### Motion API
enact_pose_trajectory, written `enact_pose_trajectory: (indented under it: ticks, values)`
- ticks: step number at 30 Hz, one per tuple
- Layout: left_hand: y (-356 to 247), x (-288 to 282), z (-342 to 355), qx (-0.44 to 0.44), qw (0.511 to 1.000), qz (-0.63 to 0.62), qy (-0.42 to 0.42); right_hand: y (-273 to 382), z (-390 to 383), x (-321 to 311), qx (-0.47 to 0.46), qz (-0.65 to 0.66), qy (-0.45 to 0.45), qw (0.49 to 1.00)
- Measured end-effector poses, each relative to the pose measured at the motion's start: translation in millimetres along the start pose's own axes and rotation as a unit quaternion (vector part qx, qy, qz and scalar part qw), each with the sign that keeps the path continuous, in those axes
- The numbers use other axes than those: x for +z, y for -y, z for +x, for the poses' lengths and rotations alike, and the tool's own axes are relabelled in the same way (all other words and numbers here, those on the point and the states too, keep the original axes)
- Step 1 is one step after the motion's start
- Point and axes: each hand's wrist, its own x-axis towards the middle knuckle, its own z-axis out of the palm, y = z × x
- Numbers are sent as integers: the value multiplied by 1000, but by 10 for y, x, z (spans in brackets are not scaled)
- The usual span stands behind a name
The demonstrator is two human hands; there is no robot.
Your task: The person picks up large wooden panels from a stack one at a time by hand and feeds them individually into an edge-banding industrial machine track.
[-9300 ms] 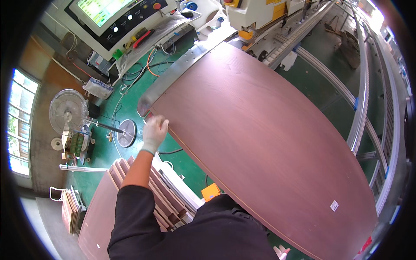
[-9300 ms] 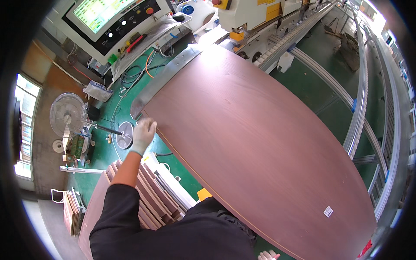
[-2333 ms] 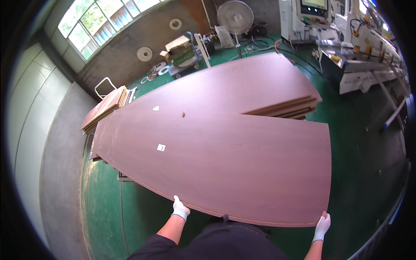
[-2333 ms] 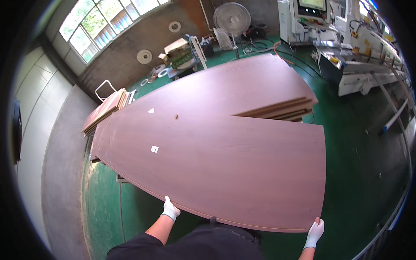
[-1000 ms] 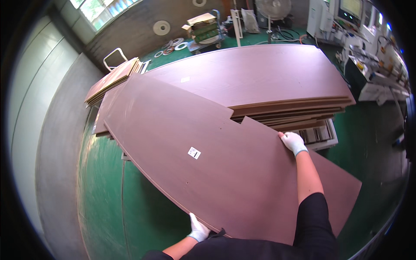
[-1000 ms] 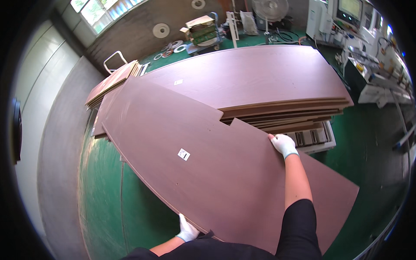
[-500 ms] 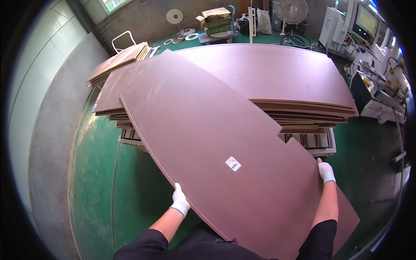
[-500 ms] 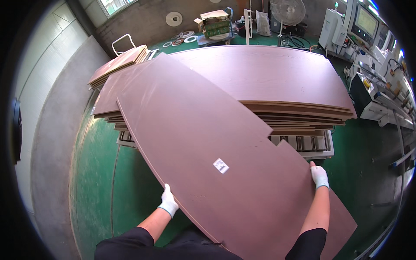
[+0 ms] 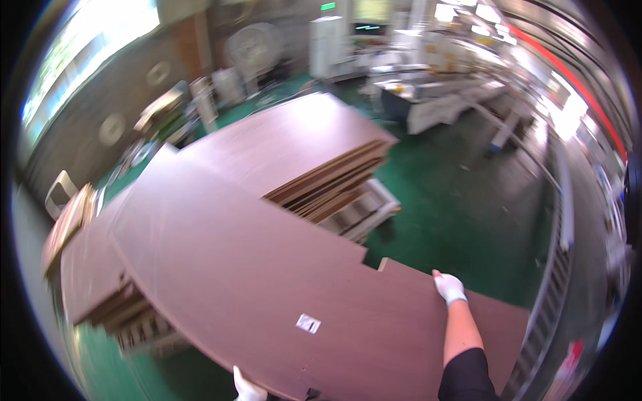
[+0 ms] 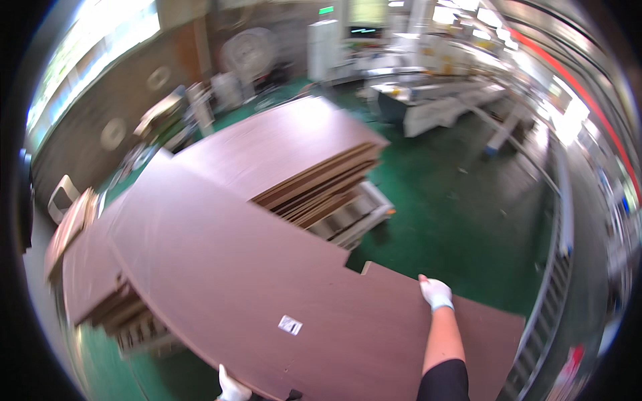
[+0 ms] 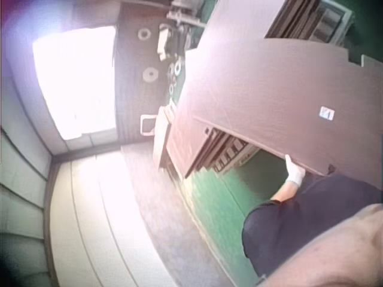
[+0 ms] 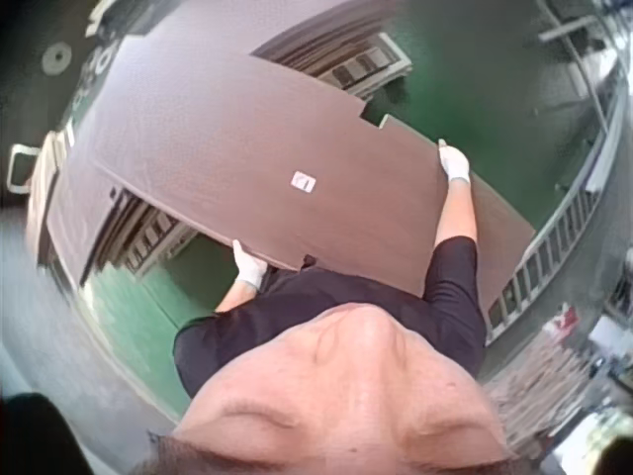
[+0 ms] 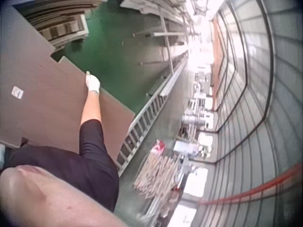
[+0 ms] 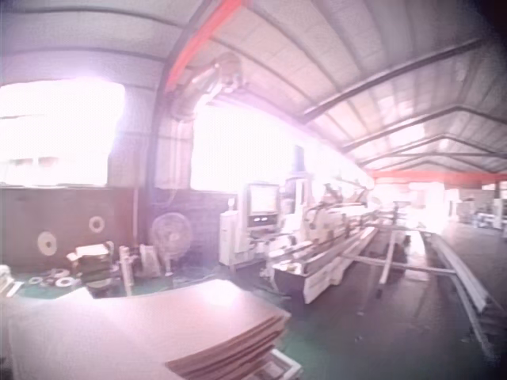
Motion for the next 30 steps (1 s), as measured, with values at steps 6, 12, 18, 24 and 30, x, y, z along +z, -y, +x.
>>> enact_pose_trajectory:
  ticks: [6, 12, 18, 24, 30]
  values:
    - [-72, -100, 352, -165, 980, 24, -112, -564, -678, -452, 54, 23, -67, 996]
    - [287, 859, 785, -221, 975, 30, 27, -1224, -898, -1100, 101, 31, -186, 977]
    - [1293, 1469, 1573, -255, 941, -7, 224, -1923, -810, -2091, 119, 36, -306, 944]
    - [1819, 2512, 1917, -335, 920, -10, 204, -2570, -376, -2371, 148, 46, -371, 915]
    - [2670, 3475, 2537, -286, 935, -5, 210, -3274, 349, -2678, 207, 88, -349, 910]
